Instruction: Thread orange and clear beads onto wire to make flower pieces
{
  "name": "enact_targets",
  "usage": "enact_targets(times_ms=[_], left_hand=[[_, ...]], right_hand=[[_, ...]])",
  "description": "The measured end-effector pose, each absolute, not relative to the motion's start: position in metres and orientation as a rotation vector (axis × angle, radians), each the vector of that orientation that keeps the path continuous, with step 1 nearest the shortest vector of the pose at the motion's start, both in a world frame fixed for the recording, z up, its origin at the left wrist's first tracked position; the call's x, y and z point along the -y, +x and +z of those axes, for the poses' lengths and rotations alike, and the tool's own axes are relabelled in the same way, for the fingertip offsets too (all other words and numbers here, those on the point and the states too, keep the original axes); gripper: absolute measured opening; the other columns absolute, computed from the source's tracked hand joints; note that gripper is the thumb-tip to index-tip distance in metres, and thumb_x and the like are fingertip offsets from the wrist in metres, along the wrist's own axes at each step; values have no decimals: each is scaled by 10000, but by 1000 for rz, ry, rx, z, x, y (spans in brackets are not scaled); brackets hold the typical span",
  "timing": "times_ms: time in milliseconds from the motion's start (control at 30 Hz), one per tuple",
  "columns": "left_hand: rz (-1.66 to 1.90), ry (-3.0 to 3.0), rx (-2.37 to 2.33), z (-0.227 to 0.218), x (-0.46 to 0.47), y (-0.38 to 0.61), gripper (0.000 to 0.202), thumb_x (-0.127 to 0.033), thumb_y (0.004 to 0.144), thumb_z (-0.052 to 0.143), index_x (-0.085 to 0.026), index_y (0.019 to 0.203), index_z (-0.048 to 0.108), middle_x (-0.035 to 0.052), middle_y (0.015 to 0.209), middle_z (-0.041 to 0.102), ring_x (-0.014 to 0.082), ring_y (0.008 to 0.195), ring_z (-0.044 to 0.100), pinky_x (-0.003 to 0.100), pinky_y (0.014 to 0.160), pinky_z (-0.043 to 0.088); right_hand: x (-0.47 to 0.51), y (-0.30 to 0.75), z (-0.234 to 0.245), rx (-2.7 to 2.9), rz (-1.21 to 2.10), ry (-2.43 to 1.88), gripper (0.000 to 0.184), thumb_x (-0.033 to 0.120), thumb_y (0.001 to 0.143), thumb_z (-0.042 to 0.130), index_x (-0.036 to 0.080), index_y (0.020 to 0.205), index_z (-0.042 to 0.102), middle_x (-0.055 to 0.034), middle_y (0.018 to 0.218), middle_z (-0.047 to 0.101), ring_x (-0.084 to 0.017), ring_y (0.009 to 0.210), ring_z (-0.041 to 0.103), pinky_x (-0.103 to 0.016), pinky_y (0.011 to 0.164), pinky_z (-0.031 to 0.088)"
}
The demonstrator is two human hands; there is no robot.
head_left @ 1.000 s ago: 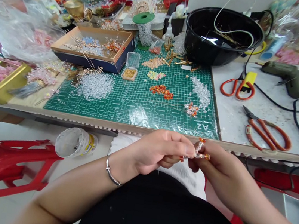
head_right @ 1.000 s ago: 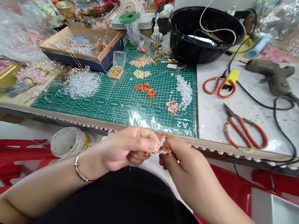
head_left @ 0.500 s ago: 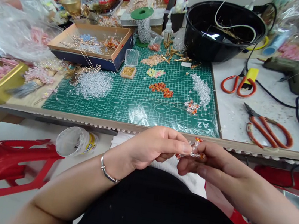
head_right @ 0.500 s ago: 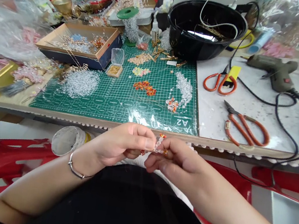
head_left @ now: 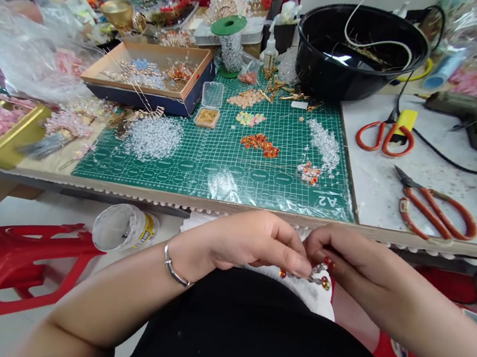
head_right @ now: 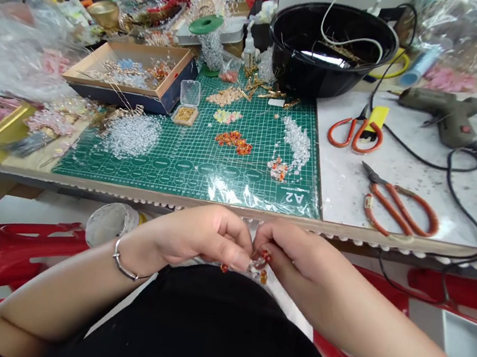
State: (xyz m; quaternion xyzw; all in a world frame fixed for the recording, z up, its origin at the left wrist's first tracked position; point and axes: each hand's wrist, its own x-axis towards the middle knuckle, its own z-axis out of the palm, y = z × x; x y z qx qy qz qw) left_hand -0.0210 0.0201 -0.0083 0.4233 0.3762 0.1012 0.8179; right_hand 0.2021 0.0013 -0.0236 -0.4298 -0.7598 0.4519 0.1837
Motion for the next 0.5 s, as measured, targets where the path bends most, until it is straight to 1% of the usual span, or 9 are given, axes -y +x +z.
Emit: enact_targets(times_ms=[67,133,200,267,300,333,367,433,500], left_hand=[[168,962,-781,-10,-23,-21,121,-238,737,791,-160,748,699,-34,675,619,69,590,480,213,561,348],[130,1011,-764,-14,-25,-22,87,-223,741,776,-172,750,706,-25,713,661,99,683,571,235,660,430],[73,1070,-758,-17,-28,-23,81,-237,747,769,-183,755,709,-27,723,675,111,699,586,250,686,448],[14,1137,-766,-18,-30,-23,104,-267,748,776,-189,752,708,-28,727,677,116,699,584,252,675,439],[-10,1168,-767,-19,-32,-23,116,-279,747,779,-190,746,706,-28,725,675,118,699,582,251,667,432],[-30,1193,-767,-18,-33,-23,126,-289,747,781,-190,741,703,-29,722,671,119,698,579,250,659,424],[-43,1210,-766,-17,-35,-23,137,-301,749,780,-191,739,700,-29,723,668,119,698,577,248,654,419],[-55,1241,-779,-14,-37,-22,160,-327,759,772,-190,736,693,-29,725,661,117,696,572,243,644,412],[-63,1294,-810,-9,-39,-22,187,-361,771,757,-189,745,686,-27,726,650,113,673,554,236,613,398]], right_hand=[[-3,207,-21,2111,1502,-1243,301,396,1013,437,261,775,563,-2,729,588,-182,667,542,-279,570,457],[-3,211,-20,2084,1670,-1257,242,343,985,474,256,783,576,-7,756,578,-186,710,537,-272,592,456],[-2,213,-20,2072,1790,-1250,121,247,917,543,261,836,632,-1,743,563,-174,683,515,-256,569,426],[0,213,-22,2044,1918,-1251,119,218,868,607,274,934,688,17,696,520,-144,601,449,-236,502,357],[1,212,-24,2020,1975,-1263,120,244,866,636,276,961,701,26,677,492,-132,575,409,-231,482,324],[2,211,-26,1992,2023,-1270,93,294,873,657,270,950,704,31,666,472,-125,567,386,-229,475,304],[3,210,-29,1962,2056,-1282,106,354,885,663,259,917,697,29,673,474,-125,581,390,-231,483,306],[3,208,-35,1890,2072,-1294,227,448,899,656,233,826,672,14,693,503,-139,626,430,-246,515,332],[3,206,-40,1805,2065,-1304,265,459,883,679,221,771,657,13,676,504,-142,630,438,-257,523,332]])
